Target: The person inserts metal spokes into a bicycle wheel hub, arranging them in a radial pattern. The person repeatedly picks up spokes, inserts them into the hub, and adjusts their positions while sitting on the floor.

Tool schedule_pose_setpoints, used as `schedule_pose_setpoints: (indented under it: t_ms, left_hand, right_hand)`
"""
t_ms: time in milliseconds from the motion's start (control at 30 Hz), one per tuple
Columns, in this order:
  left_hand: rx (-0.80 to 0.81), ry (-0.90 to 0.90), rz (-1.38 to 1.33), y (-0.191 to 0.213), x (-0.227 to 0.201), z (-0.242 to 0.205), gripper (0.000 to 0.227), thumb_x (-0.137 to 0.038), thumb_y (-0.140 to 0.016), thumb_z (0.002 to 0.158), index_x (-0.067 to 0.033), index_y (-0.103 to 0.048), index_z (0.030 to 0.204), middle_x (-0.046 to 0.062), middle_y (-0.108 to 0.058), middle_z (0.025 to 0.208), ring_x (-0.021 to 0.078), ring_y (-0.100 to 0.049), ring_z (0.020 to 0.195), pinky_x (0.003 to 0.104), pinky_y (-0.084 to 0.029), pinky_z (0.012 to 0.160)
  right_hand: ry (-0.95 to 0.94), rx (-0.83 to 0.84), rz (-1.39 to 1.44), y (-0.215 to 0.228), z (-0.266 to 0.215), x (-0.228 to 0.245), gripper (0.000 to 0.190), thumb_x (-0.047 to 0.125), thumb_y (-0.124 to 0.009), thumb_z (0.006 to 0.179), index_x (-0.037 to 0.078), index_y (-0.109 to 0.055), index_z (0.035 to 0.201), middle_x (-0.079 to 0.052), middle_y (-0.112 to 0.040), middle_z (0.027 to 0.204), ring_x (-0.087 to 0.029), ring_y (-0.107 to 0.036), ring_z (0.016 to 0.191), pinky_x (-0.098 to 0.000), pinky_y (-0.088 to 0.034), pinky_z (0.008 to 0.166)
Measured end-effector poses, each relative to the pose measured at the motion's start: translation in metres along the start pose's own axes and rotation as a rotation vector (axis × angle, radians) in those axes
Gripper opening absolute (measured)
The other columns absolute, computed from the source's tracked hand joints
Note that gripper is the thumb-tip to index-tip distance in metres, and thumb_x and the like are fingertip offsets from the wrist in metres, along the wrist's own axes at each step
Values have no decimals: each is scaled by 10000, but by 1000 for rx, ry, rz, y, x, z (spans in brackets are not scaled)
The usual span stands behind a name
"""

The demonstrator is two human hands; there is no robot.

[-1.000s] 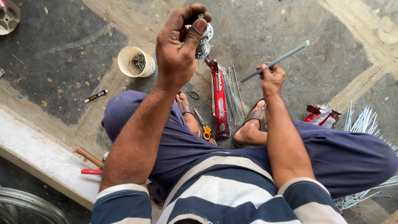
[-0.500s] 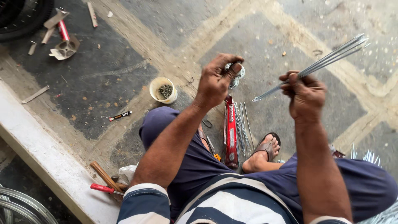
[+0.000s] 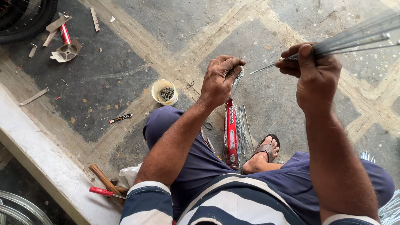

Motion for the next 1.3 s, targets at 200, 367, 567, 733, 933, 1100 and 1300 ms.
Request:
schedule_pose_setpoints:
  t_ms: [200,367,567,733,933,1100,1300]
  left_hand:
    - [8,18,-66,-3,2,-2,203,-234,-664,1006,-138,-774,1146,23,-662,1168,177,-618,1146,316,-561,985]
    - [16,26,-63,-4,1,-3,192,-220,-673,1004,-136,-775,1144,25,-668,1176,178,-625,1149,319,-555,983]
    - [16,16,-67,-1,-4,-3,194,-227,-672,1006,-134,-776,1140,19,-682,1153,170,-646,1115,315,-571,945]
    - [36,4,-40,-2,-7,-3,191,-202,-655,1017,-114,-770,1141,9,-724,1068,151,-677,1013,302,-576,879]
    - [42,-9,-95,0,-8,-1,195,-185,-636,1022,-93,-754,1147,14,-742,1068,140,-718,956,294,-604,825]
    - [54,12,-63,-2,-9,-1,197,-199,-644,1014,-105,-760,1143,11,-747,1062,134,-726,939,298,-613,805]
    - [84,72,-80,-4,-6,-1,211,-217,-623,1020,-117,-757,1151,8,-739,1059,143,-718,926,308,-608,795]
  right_hand:
    - [76,-2,-57,-11,5,-2,331,316,-701,1132,-15,-690,1123,-147,-738,1020,-241,-772,861,-347,-670,766]
    - [123,29,-56,-18,5,-3,343,322,-702,1142,-20,-687,1139,-145,-733,1032,-229,-776,847,-337,-672,755]
    - [200,100,-167,-29,3,-8,272,265,-660,1174,-3,-686,1137,-152,-739,1032,-209,-777,910,-335,-674,770]
    - [352,171,-740,-42,8,-1,229,222,-606,1175,23,-688,1095,-145,-742,973,-181,-769,856,-302,-661,683]
    - [225,92,-337,-34,7,10,335,310,-563,1225,-10,-611,1139,-127,-723,977,-192,-776,852,-304,-678,747]
    - [180,96,-237,-32,7,2,332,328,-575,1206,-2,-600,1182,-135,-724,971,-202,-780,844,-335,-675,783]
    - [277,176,-324,-46,7,-3,274,257,-554,1222,13,-644,1137,-161,-726,1021,-209,-785,915,-336,-702,754]
Point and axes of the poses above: each hand's wrist, its own z-axis towards the middle knuckle, its own y-axis out of the back of the hand, x = y × z, the point moved 7 cm from there along z, towards the middle knuckle
